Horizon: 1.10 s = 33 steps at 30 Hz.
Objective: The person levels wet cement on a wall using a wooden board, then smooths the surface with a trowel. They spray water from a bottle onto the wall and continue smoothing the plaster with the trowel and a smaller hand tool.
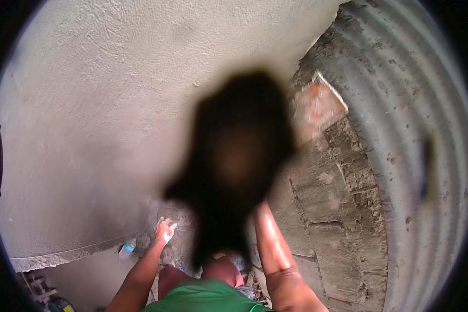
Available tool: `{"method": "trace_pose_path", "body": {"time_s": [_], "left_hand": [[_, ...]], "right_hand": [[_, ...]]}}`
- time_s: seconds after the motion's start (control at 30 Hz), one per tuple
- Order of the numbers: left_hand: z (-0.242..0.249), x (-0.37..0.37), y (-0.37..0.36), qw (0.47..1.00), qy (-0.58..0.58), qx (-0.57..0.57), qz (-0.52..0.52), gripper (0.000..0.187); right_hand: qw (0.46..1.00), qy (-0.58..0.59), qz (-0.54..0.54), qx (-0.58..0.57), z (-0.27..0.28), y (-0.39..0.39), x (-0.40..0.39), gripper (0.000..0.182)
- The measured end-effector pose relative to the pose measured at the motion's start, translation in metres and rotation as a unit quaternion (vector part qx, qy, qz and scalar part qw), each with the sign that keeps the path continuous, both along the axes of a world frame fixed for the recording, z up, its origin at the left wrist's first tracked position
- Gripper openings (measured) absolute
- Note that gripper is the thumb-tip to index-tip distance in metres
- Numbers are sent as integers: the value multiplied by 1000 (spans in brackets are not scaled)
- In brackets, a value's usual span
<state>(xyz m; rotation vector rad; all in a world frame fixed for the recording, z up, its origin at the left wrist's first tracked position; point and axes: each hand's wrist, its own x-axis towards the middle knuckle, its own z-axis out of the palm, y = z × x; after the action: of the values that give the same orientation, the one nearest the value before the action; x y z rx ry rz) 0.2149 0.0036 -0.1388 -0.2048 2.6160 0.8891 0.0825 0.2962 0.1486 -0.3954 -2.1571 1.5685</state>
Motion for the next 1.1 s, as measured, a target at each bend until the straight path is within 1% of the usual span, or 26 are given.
{"method": "trace_pose_path", "body": {"time_s": [0.03,0.1,0.13,0.2,0.27,0.3,0.33,0.37,0.4,0.43,0.47,0.53,0.57,0.6,0.63,0.67,0.73,0.77,0.8,0.83,0.9,0.93,0.97,1.0,1.07,1.1], "left_hand": [[-9,8,-6,1000,4,1,-1,42],[-32,31,-23,1000,4,-9,3,45],[-31,39,-32,1000,3,-8,2,45],[-24,61,-51,997,-70,22,19,46],[-39,86,-70,995,-79,52,30,45],[-52,103,-83,992,-85,81,37,44],[-84,122,-102,992,-90,82,45,44],[-127,140,-121,984,-150,86,34,42],[-148,153,-128,973,-210,91,23,40],[-147,161,-126,971,-216,93,30,40],[-142,165,-122,969,-194,142,61,38],[-140,155,-98,996,-8,89,19,39],[-123,133,-82,993,-33,115,8,37],[-96,105,-63,988,-58,142,-3,35],[-110,86,-38,978,-21,205,33,46],[-151,60,-3,915,-49,391,91,47],[-15,-44,58,921,-43,386,15,58],[50,-86,80,861,-137,490,8,67],[68,-113,118,739,-158,653,54,78],[84,-141,155,683,-195,699,85,87],[110,-205,225,555,-266,785,66,95],[115,-223,258,475,-236,844,75,89],[138,-241,282,382,-270,871,150,76],[112,-266,340,327,-208,910,147,66],[77,-289,393,269,-145,940,150,56],[84,-294,392,260,-106,933,225,46]], "right_hand": [[998,63,15,-6,7,4,-14,37],[993,115,23,-7,29,12,-40,39],[991,131,21,16,40,18,-53,40],[989,138,6,51,64,27,-74,40],[987,146,-4,62,76,36,-94,38],[985,162,1,62,79,45,-107,37],[975,168,-23,141,52,97,-145,35],[972,188,-4,138,66,86,-144,34],[975,200,-5,102,73,79,-149,34],[976,209,-7,66,75,75,-158,34],[977,202,1,66,70,76,-167,34],[966,230,-49,108,57,83,-187,35],[968,233,-50,85,47,93,-196,36],[964,232,-63,110,45,92,-196,36],[960,232,-76,135,46,88,-195,37],[955,245,-75,151,46,86,-194,40],[960,231,-42,154,48,91,-193,40],[961,222,-26,162,52,88,-189,39],[965,216,-22,144,54,85,-186,38],[969,210,-19,127,55,83,-184,37],[971,212,-6,111,55,81,-184,32],[977,181,-22,111,58,78,-182,33],[982,149,-38,110,59,73,-181,34],[985,143,-59,79,54,70,-183,35],[992,120,-37,24,44,66,-179,37],[993,113,-29,-7,38,66,-178,37]]}}
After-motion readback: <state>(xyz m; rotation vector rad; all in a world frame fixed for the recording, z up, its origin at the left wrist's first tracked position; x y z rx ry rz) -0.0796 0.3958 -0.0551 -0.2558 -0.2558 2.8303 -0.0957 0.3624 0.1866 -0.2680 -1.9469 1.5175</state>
